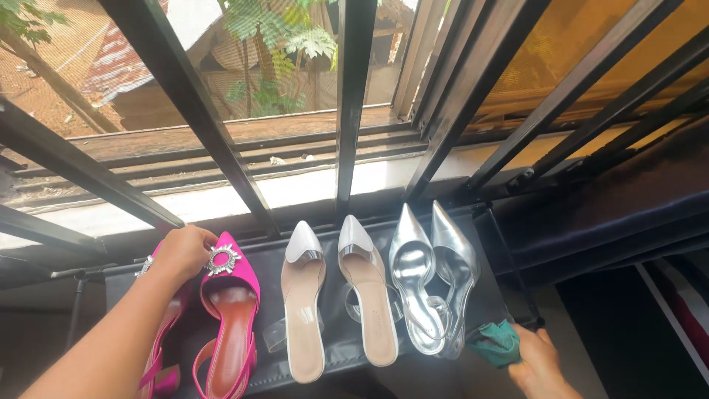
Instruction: Cleaning and organizing various pairs of shoes on a multi-tiered rack using a cloth.
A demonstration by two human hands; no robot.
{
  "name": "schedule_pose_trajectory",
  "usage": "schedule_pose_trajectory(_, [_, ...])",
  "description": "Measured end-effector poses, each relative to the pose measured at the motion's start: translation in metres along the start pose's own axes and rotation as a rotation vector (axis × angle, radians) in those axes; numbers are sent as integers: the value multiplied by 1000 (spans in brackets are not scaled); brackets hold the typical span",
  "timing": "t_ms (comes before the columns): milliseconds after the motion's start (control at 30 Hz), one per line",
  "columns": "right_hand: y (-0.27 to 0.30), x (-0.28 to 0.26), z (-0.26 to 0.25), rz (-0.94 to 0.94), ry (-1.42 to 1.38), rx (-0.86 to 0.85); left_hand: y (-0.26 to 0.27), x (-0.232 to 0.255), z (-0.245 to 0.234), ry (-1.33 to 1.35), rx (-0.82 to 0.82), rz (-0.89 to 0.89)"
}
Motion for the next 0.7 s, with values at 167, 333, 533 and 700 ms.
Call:
schedule_pose_trajectory(167, [21,-13,12,51,80,-27,-4,-5,10,18,-10,16])
schedule_pose_trajectory(333, [-8,-17,13,74,214,-101,-10,-7,11,24,1,94])
schedule_pose_trajectory(533, [-20,-15,13,62,215,-191,-9,-3,5,20,50,188])
schedule_pose_trajectory(700, [-21,-17,17,62,133,-137,-16,-5,7,24,39,169])
Point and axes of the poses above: each hand's wrist, its own y-axis away from the middle knuckle, its own z-axis out of the palm, x = y × z, the point moved 7 cm from there along -y, towards the middle knuckle, and after that the axes turned 2 degrees about z, right-handed, at the moved point
